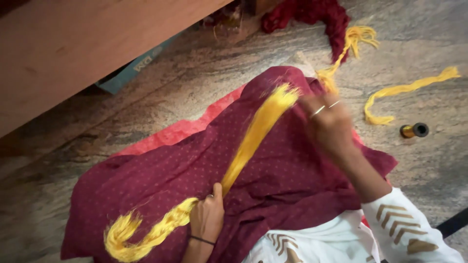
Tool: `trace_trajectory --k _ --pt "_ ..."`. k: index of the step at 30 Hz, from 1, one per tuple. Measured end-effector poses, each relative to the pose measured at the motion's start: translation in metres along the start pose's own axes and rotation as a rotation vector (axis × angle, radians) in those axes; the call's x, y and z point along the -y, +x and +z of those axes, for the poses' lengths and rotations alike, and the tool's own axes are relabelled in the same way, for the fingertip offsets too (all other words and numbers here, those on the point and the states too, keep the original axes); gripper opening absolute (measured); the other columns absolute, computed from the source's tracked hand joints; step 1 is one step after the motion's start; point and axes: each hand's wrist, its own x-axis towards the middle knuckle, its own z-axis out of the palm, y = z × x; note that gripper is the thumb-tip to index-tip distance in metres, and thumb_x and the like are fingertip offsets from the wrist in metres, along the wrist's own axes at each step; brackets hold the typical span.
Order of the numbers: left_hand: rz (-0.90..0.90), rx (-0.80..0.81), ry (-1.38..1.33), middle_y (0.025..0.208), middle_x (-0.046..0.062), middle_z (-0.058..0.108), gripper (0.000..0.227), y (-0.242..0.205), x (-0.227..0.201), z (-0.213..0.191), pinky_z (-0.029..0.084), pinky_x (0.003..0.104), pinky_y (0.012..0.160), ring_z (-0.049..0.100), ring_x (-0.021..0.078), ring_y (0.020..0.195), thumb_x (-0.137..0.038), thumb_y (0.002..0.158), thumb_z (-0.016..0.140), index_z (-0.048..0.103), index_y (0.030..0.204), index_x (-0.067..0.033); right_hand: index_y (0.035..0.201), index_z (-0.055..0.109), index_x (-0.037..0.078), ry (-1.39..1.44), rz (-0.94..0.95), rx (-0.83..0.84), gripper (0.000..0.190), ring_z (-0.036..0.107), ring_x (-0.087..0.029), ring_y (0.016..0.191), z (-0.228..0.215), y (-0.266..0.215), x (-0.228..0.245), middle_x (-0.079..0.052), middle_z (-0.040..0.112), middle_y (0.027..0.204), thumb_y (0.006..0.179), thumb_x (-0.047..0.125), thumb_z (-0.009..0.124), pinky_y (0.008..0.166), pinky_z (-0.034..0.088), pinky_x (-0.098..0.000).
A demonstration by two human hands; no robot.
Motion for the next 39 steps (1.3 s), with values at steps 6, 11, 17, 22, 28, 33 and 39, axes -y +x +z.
trace_trajectory --k 6,11,17,22,28,33,39 --pt "-0.020 0.009 -0.012 0.060 0.012 0.069 0.017 -0.005 0.000 0.006 0.057 0.042 0.043 0.072 0.0297 0.054 -0.013 0.095 0.059 0.052 0.110 -0.0077 0.112 0.071 0.009 0.061 0.140 0.045 0.015 0.063 -0.033 0.079 0.002 0.000 -0.004 -0.015 0.063 0.091 0.099 0.003 0.067 0.068 0.051 -0.0461" --pt "-0.007 -0.004 -0.003 0.060 0.010 0.068 0.016 0.000 0.000 0.000 0.057 0.041 0.044 0.072 0.0284 0.054 -0.010 0.094 0.058 0.052 0.109 -0.0083 0.117 0.070 0.008 0.199 0.082 -0.024 0.015 0.064 -0.034 0.082 -0.004 -0.003 -0.003 -0.016 0.066 0.093 0.103 0.002 0.066 0.069 0.049 -0.0469" --pt "-0.006 -0.019 -0.006 0.059 0.011 0.068 0.011 -0.004 0.002 0.005 0.056 0.041 0.043 0.072 0.0287 0.053 -0.011 0.096 0.056 0.052 0.106 -0.0087 0.113 0.071 0.009 0.091 0.107 0.062 0.017 0.061 -0.031 0.079 0.016 -0.002 -0.027 -0.015 0.066 0.093 0.098 0.006 0.065 0.069 0.049 -0.0457" --pt "-0.073 -0.032 -0.295 0.057 0.012 0.067 0.008 0.002 0.006 -0.010 0.053 0.044 0.042 0.070 0.0313 0.052 -0.014 0.096 0.059 0.053 0.101 -0.0104 0.094 0.070 0.006 1.043 0.738 0.666 0.017 0.056 -0.014 0.064 -0.013 -0.016 -0.047 0.000 0.062 0.072 0.100 0.022 0.066 0.058 0.044 -0.0314" --pt "-0.108 -0.210 -0.594 0.058 0.013 0.064 0.007 0.010 0.007 -0.069 0.049 0.044 0.042 0.070 0.0310 0.053 -0.006 0.093 0.060 0.054 0.096 -0.0099 0.095 0.084 0.001 1.153 0.407 1.108 0.023 0.073 -0.017 0.079 -0.035 -0.049 -0.040 -0.005 0.082 0.082 0.091 0.023 0.075 0.074 0.058 -0.0335" --pt "-0.056 -0.296 -0.791 0.061 0.014 0.064 0.010 0.018 -0.014 -0.130 0.048 0.043 0.044 0.073 0.0313 0.059 -0.001 0.092 0.061 0.054 0.097 -0.0070 0.121 0.068 0.007 0.603 0.227 0.840 0.049 0.068 -0.026 0.103 -0.063 0.030 0.075 -0.011 0.073 0.111 0.084 0.037 0.079 0.090 0.054 -0.0394" --pt "0.003 -0.276 -1.011 0.061 0.008 0.063 0.012 0.036 -0.014 -0.171 0.044 0.034 0.043 0.067 0.0186 0.050 -0.002 0.095 0.060 0.054 0.105 -0.0052 0.134 0.052 -0.002 1.055 -0.344 0.913 0.065 0.060 -0.034 0.115 0.002 0.065 0.102 -0.022 0.062 0.124 0.088 0.039 0.074 0.095 0.047 -0.0434"
